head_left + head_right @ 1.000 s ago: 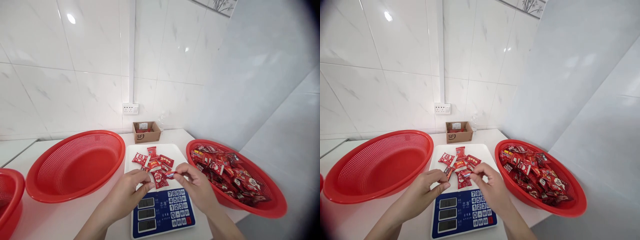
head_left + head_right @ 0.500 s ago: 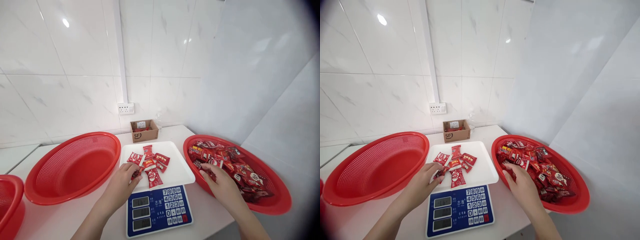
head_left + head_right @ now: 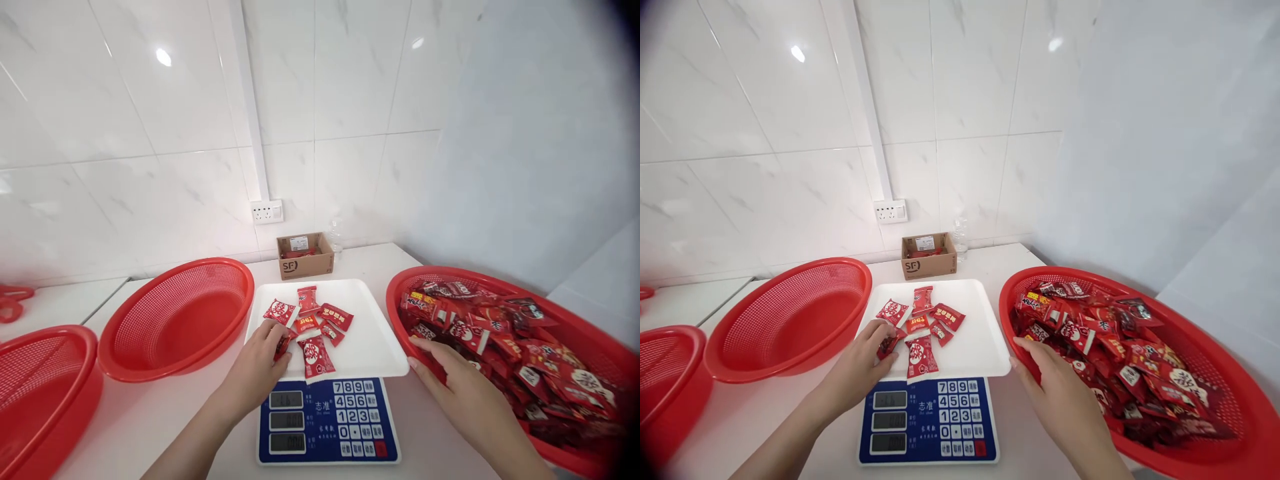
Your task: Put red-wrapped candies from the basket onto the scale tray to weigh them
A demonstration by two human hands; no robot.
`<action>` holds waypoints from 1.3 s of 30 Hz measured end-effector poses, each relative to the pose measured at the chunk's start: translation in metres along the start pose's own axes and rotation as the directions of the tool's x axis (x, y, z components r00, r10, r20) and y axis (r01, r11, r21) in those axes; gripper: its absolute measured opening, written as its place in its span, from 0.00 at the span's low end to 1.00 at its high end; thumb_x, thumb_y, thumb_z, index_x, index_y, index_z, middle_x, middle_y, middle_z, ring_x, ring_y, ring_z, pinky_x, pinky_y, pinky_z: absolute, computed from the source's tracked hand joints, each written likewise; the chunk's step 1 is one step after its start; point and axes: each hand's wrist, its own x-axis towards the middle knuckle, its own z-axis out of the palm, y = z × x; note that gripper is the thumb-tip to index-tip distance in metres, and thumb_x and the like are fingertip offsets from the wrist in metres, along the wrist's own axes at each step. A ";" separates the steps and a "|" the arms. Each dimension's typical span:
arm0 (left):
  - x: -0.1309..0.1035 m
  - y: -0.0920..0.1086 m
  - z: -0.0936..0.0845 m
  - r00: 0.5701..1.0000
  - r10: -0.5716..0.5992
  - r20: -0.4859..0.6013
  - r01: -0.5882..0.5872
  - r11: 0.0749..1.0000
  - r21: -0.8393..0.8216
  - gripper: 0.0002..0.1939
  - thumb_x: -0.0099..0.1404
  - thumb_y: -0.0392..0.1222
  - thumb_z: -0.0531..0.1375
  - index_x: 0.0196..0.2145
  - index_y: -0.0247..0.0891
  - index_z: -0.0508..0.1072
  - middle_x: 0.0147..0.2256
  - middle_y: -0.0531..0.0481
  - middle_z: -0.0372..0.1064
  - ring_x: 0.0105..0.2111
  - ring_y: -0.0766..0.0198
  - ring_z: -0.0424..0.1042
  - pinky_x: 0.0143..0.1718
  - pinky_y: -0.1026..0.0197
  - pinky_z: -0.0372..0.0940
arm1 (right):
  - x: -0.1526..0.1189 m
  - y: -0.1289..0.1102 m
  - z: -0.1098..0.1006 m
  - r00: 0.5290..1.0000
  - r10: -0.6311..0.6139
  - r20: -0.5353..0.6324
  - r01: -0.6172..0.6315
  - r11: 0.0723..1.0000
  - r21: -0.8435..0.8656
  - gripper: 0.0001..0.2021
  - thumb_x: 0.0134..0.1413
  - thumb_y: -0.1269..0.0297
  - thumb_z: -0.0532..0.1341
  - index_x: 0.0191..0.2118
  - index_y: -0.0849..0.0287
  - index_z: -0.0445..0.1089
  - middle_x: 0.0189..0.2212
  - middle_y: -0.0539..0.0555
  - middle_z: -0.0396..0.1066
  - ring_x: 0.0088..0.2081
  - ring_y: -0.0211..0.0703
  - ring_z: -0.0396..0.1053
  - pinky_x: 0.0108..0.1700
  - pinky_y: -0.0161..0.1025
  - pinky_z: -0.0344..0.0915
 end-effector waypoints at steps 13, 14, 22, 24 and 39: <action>0.027 -0.014 -0.042 0.974 -0.082 -0.212 0.123 0.975 0.186 0.19 0.63 0.35 0.45 0.49 0.39 0.66 0.44 0.44 0.67 0.47 0.55 0.65 0.47 0.54 0.63 | -0.002 0.005 -0.001 0.999 -0.049 0.013 0.048 0.998 0.030 0.23 0.55 0.46 0.48 0.49 0.50 0.68 0.50 0.54 0.70 0.50 0.54 0.69 0.43 0.50 0.70; 0.030 -0.019 -0.049 0.965 -0.111 -0.240 0.169 0.957 0.237 0.19 0.64 0.36 0.45 0.50 0.39 0.65 0.44 0.44 0.66 0.47 0.54 0.65 0.46 0.53 0.63 | -0.002 0.006 0.000 0.999 -0.049 0.016 0.048 0.998 0.038 0.23 0.55 0.46 0.48 0.49 0.50 0.68 0.50 0.54 0.70 0.50 0.55 0.69 0.43 0.50 0.70; 0.030 -0.046 -0.058 0.988 -0.134 -0.074 0.153 0.903 0.401 0.25 0.67 0.43 0.47 0.61 0.41 0.55 0.63 0.44 0.47 0.63 0.48 0.43 0.58 0.44 0.52 | -0.001 0.010 0.004 0.999 -0.052 0.000 0.052 0.998 0.018 0.24 0.55 0.45 0.47 0.49 0.49 0.69 0.50 0.54 0.70 0.49 0.56 0.69 0.41 0.51 0.71; 0.033 -0.039 -0.047 0.993 -0.057 0.105 0.016 0.934 0.358 0.26 0.67 0.45 0.48 0.62 0.43 0.52 0.64 0.47 0.45 0.65 0.52 0.38 0.61 0.46 0.47 | -0.001 0.008 0.003 0.998 -0.055 -0.001 0.055 0.998 0.002 0.24 0.55 0.45 0.47 0.49 0.49 0.69 0.50 0.54 0.71 0.49 0.56 0.69 0.40 0.50 0.71; 0.059 -0.042 -0.045 0.995 -0.104 -0.007 0.098 0.908 0.408 0.20 0.70 0.45 0.41 0.54 0.38 0.61 0.47 0.40 0.65 0.43 0.52 0.69 0.38 0.54 0.65 | -0.001 0.009 0.003 0.998 -0.061 0.011 0.062 0.997 -0.052 0.23 0.56 0.47 0.47 0.49 0.49 0.69 0.50 0.53 0.71 0.49 0.54 0.70 0.40 0.49 0.72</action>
